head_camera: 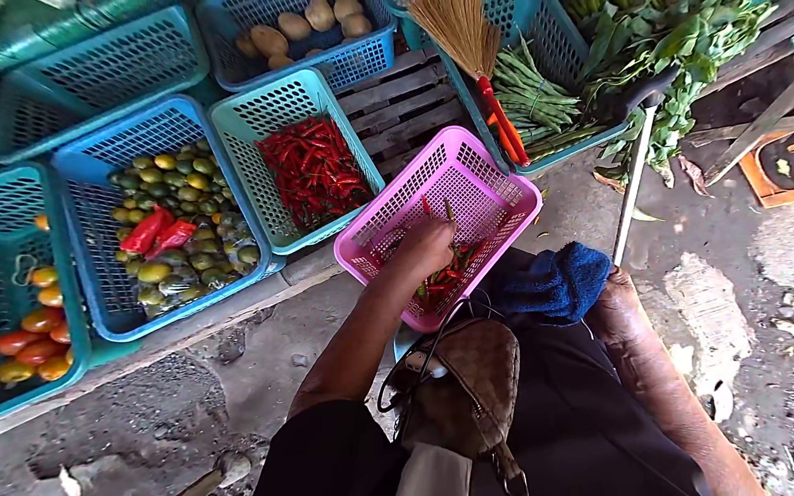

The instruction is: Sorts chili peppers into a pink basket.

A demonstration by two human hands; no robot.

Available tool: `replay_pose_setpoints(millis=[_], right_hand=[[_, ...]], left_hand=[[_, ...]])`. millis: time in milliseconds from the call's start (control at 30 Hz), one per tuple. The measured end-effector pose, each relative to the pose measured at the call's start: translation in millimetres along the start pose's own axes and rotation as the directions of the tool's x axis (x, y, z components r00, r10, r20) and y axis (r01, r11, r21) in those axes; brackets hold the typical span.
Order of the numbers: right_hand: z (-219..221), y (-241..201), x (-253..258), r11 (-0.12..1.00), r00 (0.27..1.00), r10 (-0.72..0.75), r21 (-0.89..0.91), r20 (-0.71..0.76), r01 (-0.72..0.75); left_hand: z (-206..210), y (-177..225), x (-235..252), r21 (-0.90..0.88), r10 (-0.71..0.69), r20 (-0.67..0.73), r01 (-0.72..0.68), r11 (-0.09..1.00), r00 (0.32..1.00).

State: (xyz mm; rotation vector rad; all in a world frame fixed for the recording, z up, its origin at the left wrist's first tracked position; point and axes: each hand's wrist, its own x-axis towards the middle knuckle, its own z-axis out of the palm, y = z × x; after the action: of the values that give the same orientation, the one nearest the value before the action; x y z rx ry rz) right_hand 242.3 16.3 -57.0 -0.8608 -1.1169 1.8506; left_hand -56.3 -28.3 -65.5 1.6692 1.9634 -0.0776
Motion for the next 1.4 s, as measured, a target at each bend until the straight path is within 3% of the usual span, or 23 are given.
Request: replay_pose_setpoints(millis=[100,233,300,433,533,600,700,867,1000,1067,1133,1200,1233,1300,1400], right_hand=[[-3,-1,-1,1.000,1.000,-0.015,0.025,0.006,0.015],[-10,-2,-7,0.995,0.997,0.047,0.086,0.056,-0.052],[-10,-4,-10,0.989,0.990,0.090,0.106,0.107,-0.101],[-3,-5,-9,0.988,0.978,0.088,0.107,0.189,-0.109],[6,-3,-1,0.995,0.976,0.071,0.055,0.208,-0.084],[18,-2,4,0.996,0.964,0.042,-0.085,0.261,-0.020],[34,3,12,0.971,0.962,-0.036,-0.219,0.271,0.098],[27,2,13,0.984,0.979,-0.070,-0.147,0.192,0.099],[15,-4,7,0.998,0.998,-0.044,-0.044,0.055,0.046],[7,-5,5,0.999,0.999,-0.031,0.021,0.014,0.031],[2,-5,4,0.998,1.000,-0.026,0.060,-0.006,0.027],[1,-3,5,0.996,0.999,-0.028,0.079,-0.016,0.030],[1,-3,5,0.996,1.000,-0.025,0.080,-0.018,0.026],[4,-2,5,0.997,1.000,-0.014,0.071,-0.013,0.015],[9,-3,4,0.999,1.000,-0.014,0.047,0.014,0.014]], left_hand=[[-6,-4,-5,-0.058,-0.070,-0.022,0.069,0.996,0.997],[-15,-11,-22,-0.403,-0.072,-0.213,-0.020,0.915,0.974],[-18,-10,-30,-0.602,-0.053,-0.313,-0.155,0.784,0.948],[-18,9,-45,-0.866,0.003,-0.382,-0.359,0.349,0.924],[-12,33,-50,-0.842,0.149,-0.446,-0.470,0.264,0.883],[-7,45,-45,-0.779,0.262,-0.456,-0.524,0.345,0.851],[-7,58,-41,-0.599,0.315,-0.482,-0.570,0.562,0.817],[-9,49,-46,-0.648,0.275,-0.507,-0.572,0.503,0.817],[-27,7,-53,-0.669,0.006,-0.651,-0.578,0.468,0.759],[-42,-31,-56,-0.633,-0.181,-0.701,-0.484,0.605,0.690],[-53,-66,-61,-0.579,-0.325,-0.685,-0.216,0.786,0.652],[-62,-75,-66,-0.507,-0.404,-0.612,0.055,0.860,0.680],[-62,-68,-67,-0.458,-0.386,-0.620,0.085,0.885,0.682],[-56,-47,-64,-0.383,-0.277,-0.610,0.031,0.923,0.742],[-40,-17,-37,-0.281,-0.095,-0.336,-0.004,0.960,0.937]])
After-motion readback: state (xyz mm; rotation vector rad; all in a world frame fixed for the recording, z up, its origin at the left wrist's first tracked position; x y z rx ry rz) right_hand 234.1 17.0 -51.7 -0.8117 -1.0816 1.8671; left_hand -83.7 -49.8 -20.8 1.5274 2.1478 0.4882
